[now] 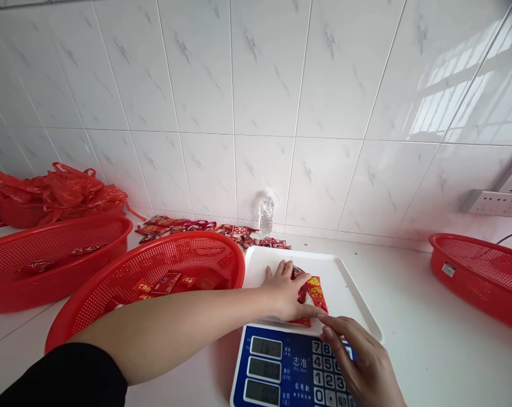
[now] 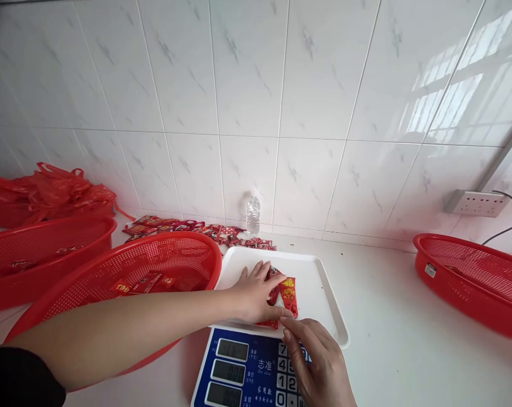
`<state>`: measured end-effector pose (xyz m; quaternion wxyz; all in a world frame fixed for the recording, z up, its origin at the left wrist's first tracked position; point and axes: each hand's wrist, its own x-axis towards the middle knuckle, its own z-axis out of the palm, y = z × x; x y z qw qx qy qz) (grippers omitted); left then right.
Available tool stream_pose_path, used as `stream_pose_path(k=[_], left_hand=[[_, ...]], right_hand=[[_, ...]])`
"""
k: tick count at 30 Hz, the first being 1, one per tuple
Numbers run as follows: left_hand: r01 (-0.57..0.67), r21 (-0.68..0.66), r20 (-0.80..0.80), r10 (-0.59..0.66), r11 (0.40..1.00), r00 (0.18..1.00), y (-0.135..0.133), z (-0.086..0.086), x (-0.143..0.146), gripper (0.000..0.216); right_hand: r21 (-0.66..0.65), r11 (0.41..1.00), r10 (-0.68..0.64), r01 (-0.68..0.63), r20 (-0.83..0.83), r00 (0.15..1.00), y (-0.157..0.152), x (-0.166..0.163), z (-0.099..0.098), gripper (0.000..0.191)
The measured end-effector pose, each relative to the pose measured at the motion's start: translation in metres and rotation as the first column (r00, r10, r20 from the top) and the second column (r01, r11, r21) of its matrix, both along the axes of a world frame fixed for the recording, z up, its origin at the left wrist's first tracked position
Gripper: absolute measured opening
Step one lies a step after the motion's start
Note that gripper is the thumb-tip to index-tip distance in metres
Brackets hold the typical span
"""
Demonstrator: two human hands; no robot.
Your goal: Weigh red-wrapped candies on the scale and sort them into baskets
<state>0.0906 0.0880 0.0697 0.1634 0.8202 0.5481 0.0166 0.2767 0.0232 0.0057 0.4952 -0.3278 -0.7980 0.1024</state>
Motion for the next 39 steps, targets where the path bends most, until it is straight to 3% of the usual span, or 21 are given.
stream_pose_path(k=[8, 15, 19, 22, 26, 30, 35, 39], left_hand=[[0.155, 0.155, -0.015, -0.154, 0.976, 0.988, 0.019, 0.005, 0.005, 0.076], [0.163, 0.111, 0.213, -0.184, 0.98, 0.96, 0.042, 0.003, 0.001, 0.049], [0.066, 0.22, 0.383, -0.148, 0.973, 0.912, 0.048, 0.005, -0.003, 0.021], [-0.07, 0.268, 0.506, -0.079, 0.961, 0.859, 0.052, 0.011, -0.01, 0.016], [-0.163, 0.232, 0.581, -0.002, 0.959, 0.814, 0.052, 0.02, -0.023, 0.017], [-0.171, 0.215, 0.54, 0.029, 0.962, 0.841, 0.047, 0.024, -0.04, 0.021], [-0.059, 0.151, 0.265, 0.017, 0.987, 0.964, 0.03, 0.022, -0.058, 0.036], [0.031, 0.023, 0.111, -0.033, 0.999, 0.993, 0.012, 0.022, -0.059, 0.058]], right_hand=[[-0.03, 1.0, 0.005, -0.005, 0.006, 1.0, -0.001, 0.0, -0.001, 0.017], [-0.052, 0.999, -0.01, 0.01, 0.003, 1.0, 0.0, 0.0, -0.004, 0.02], [-0.062, 0.998, -0.014, 0.014, -0.003, 1.0, -0.001, 0.0, -0.005, 0.02], [-0.056, 0.998, -0.023, 0.022, -0.006, 1.0, -0.001, -0.001, -0.003, 0.019], [-0.047, 0.998, -0.034, 0.034, -0.009, 0.999, -0.002, -0.002, -0.001, 0.02], [-0.058, 0.998, -0.03, 0.03, -0.006, 1.0, -0.002, -0.001, 0.0, 0.021], [-0.086, 0.996, -0.014, 0.012, -0.025, 1.0, -0.004, -0.002, 0.0, 0.02], [-0.113, 0.993, -0.03, 0.021, -0.08, 0.996, -0.005, -0.005, -0.002, 0.02]])
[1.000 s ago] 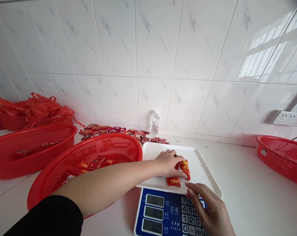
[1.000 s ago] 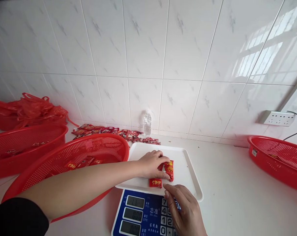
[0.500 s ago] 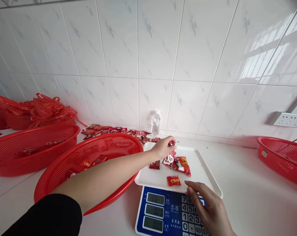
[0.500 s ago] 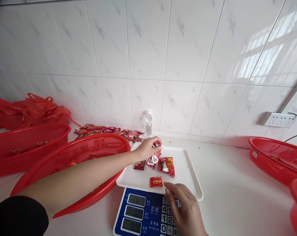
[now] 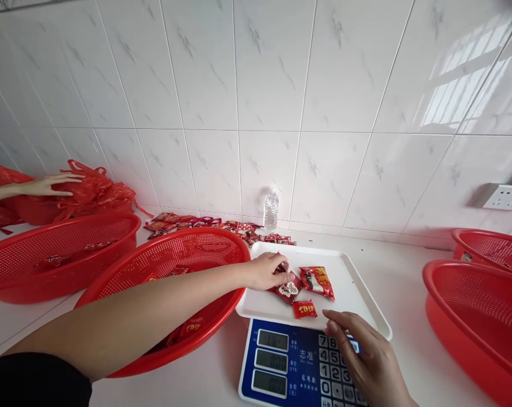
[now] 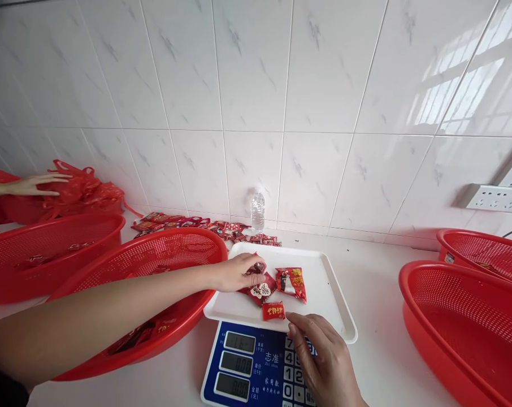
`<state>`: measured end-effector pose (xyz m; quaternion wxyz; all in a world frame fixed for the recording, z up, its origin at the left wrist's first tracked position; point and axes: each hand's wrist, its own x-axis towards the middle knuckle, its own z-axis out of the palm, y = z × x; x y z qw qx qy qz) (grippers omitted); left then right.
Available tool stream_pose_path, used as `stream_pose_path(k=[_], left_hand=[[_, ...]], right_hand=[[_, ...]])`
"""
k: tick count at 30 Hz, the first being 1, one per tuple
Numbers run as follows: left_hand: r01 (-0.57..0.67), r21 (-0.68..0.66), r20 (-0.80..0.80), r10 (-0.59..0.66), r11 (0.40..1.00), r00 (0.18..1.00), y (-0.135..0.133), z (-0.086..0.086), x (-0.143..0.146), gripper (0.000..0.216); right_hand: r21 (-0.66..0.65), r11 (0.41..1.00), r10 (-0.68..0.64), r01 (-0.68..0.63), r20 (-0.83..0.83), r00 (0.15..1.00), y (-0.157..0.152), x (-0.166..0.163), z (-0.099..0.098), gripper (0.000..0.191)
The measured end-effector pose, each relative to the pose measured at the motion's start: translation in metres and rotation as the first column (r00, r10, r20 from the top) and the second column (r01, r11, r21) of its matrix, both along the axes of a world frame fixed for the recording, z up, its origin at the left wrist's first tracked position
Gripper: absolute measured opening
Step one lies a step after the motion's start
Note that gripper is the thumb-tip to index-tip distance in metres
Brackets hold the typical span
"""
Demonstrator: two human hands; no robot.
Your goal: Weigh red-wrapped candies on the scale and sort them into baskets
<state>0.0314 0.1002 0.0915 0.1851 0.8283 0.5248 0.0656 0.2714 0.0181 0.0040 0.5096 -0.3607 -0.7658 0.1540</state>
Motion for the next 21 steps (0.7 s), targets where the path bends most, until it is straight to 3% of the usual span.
stream_pose_path(k=[4, 9, 15, 21], left_hand=[[-0.024, -0.127, -0.064, 0.016, 0.992, 0.998, -0.015, 0.0, 0.011, 0.101], [0.139, -0.095, -0.068, -0.146, 0.986, 0.987, -0.019, -0.011, 0.031, 0.113], [0.211, 0.104, -0.144, -0.195, 0.972, 0.97, -0.011, -0.023, 0.052, 0.087], [0.349, 0.307, -0.33, -0.244, 0.886, 0.912, 0.008, -0.034, 0.064, 0.041]], right_hand=[[-0.003, 1.0, 0.006, -0.006, 0.012, 1.0, 0.0, 0.0, 0.001, 0.019], [0.031, 0.999, 0.011, -0.013, 0.074, 0.997, 0.002, 0.003, 0.004, 0.02], [0.081, 0.996, 0.022, -0.029, 0.085, 0.996, 0.004, 0.004, 0.006, 0.019], [0.106, 0.994, 0.024, -0.032, 0.076, 0.997, 0.004, 0.004, 0.004, 0.018]])
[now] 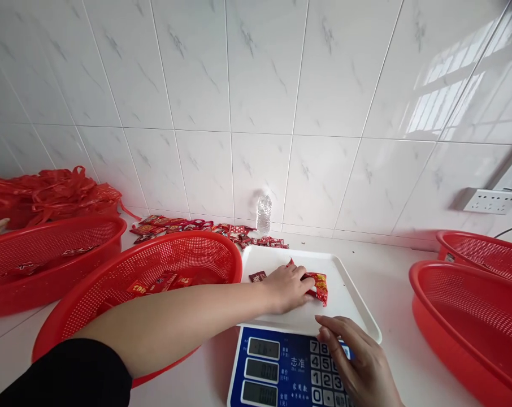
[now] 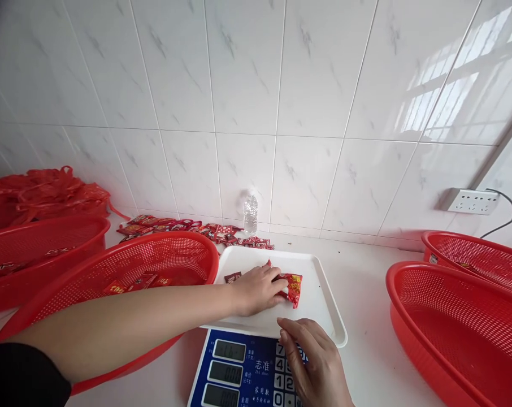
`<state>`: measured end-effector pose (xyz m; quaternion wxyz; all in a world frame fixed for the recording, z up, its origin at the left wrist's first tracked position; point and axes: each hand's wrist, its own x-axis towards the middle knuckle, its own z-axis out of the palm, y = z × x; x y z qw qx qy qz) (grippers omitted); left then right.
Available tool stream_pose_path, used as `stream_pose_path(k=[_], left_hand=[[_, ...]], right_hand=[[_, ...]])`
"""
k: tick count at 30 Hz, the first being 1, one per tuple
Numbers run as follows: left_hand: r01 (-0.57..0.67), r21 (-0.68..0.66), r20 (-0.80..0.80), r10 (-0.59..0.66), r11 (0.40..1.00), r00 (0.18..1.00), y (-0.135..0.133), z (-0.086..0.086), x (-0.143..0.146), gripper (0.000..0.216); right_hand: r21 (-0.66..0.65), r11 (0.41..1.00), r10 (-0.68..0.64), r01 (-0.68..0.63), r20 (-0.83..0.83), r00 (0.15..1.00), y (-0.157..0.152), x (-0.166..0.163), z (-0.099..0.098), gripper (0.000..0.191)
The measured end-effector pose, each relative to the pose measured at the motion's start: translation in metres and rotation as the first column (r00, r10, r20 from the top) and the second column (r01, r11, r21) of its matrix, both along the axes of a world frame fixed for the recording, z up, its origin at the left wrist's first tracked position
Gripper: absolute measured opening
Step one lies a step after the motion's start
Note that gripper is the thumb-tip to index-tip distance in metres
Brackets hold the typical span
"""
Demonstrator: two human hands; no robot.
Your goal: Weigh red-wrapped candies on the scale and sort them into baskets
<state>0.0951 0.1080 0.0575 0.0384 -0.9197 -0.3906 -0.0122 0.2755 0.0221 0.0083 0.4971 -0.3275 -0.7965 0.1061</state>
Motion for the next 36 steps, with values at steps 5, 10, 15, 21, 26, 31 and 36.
stream_pose_path(k=[5, 10, 15, 21, 26, 31, 36], left_hand=[[-0.04, -0.017, 0.099, 0.042, 0.999, 0.994, 0.013, 0.008, 0.001, 0.028], [-0.151, -0.306, 0.486, 0.291, 0.94, 0.824, 0.015, 0.043, -0.015, 0.025], [-0.167, -0.641, 0.435, 0.534, 0.749, 0.726, 0.004, 0.067, -0.044, 0.026], [-0.42, -0.562, 0.102, 0.563, 0.713, 0.82, -0.01, 0.065, -0.064, 0.029], [-0.439, -0.302, 0.064, 0.477, 0.846, 0.876, -0.011, 0.055, -0.059, 0.044], [-0.418, -0.361, 0.049, 0.464, 0.834, 0.884, -0.022, 0.047, -0.046, 0.09], [-0.359, -0.418, 0.063, 0.421, 0.835, 0.905, -0.029, 0.025, -0.033, 0.109]], right_hand=[[-0.014, 1.0, -0.013, 0.013, -0.042, 0.999, 0.0, -0.002, -0.001, 0.018], [-0.02, 0.999, -0.029, 0.028, -0.072, 0.997, -0.001, -0.004, 0.0, 0.019], [-0.004, 1.0, -0.029, 0.029, -0.038, 0.999, -0.002, -0.003, 0.003, 0.019], [-0.014, 1.0, 0.01, -0.01, -0.012, 1.0, 0.0, -0.002, -0.002, 0.018], [-0.014, 1.0, -0.006, 0.006, -0.007, 1.0, 0.0, -0.002, -0.003, 0.018], [-0.014, 1.0, 0.005, -0.005, -0.017, 1.0, 0.0, -0.002, -0.002, 0.018], [-0.019, 1.0, 0.019, -0.019, -0.008, 1.0, 0.001, -0.002, -0.002, 0.018]])
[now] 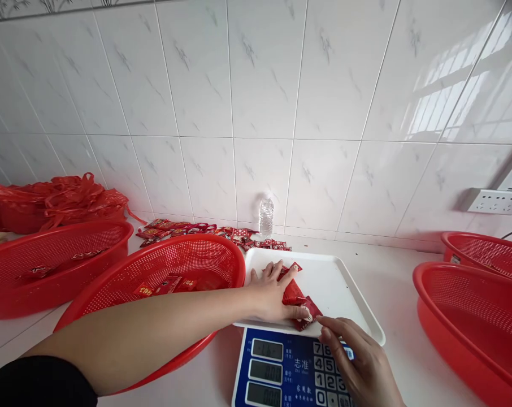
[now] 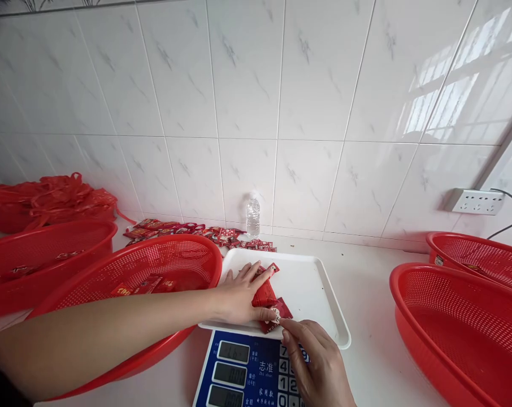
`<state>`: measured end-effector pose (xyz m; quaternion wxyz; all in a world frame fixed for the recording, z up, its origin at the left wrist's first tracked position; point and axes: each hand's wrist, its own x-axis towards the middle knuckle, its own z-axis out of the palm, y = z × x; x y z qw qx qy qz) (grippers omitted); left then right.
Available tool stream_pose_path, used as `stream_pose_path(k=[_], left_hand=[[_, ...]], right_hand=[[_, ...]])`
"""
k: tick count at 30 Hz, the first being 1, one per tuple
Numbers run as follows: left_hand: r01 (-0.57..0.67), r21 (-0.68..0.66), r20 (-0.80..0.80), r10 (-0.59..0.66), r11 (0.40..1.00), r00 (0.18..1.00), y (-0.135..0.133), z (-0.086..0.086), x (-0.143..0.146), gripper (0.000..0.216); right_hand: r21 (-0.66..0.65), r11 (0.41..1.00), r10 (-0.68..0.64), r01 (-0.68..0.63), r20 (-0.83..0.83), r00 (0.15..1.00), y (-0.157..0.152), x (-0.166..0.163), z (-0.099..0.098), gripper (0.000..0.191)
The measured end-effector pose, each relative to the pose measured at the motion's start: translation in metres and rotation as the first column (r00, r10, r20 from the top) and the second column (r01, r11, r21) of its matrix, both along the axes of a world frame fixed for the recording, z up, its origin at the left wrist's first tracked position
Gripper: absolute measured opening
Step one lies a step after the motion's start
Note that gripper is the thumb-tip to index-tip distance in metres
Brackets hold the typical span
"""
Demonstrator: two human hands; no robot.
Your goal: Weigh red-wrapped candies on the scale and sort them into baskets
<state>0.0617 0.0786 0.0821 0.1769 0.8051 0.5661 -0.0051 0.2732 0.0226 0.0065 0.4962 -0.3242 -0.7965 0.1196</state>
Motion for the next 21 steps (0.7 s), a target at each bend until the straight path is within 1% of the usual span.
stream_pose_path(k=[2, 4, 8, 11, 13, 15, 19, 21], left_hand=[[0.013, 0.009, 0.014, -0.014, 1.0, 1.0, 0.005, -0.007, 0.004, 0.111], [0.022, -0.018, 0.015, -0.021, 1.0, 1.0, 0.013, -0.009, 0.008, 0.114], [0.076, -0.11, -0.009, -0.077, 0.991, 0.997, 0.031, 0.0, 0.015, 0.121], [0.141, -0.161, -0.039, -0.149, 0.977, 0.988, 0.037, 0.007, 0.022, 0.12], [0.178, -0.183, -0.069, -0.193, 0.967, 0.979, 0.039, 0.011, 0.027, 0.116], [0.217, -0.167, -0.088, -0.234, 0.962, 0.968, 0.039, 0.012, 0.032, 0.108], [0.307, -0.052, -0.073, -0.311, 0.95, 0.948, 0.036, 0.012, 0.041, 0.085], [0.318, -0.006, -0.076, -0.318, 0.948, 0.945, 0.033, 0.01, 0.045, 0.072]], right_hand=[[0.004, 1.0, -0.001, 0.001, -0.004, 1.0, 0.0, 0.0, 0.0, 0.018], [0.015, 1.0, -0.005, 0.005, -0.009, 1.0, 0.0, 0.0, 0.0, 0.018], [0.029, 0.999, -0.016, 0.016, 0.005, 1.0, 0.001, 0.001, -0.001, 0.018], [0.045, 0.999, -0.015, 0.014, 0.031, 0.999, 0.002, 0.002, -0.001, 0.02], [0.06, 0.998, -0.011, 0.008, 0.048, 0.999, 0.003, 0.002, -0.001, 0.022], [0.076, 0.997, -0.008, 0.004, 0.052, 0.999, 0.004, 0.003, -0.001, 0.023], [0.094, 0.996, -0.003, -0.001, 0.037, 0.999, 0.004, 0.003, -0.001, 0.021], [0.099, 0.995, 0.001, -0.004, 0.034, 0.999, 0.004, 0.002, -0.001, 0.02]])
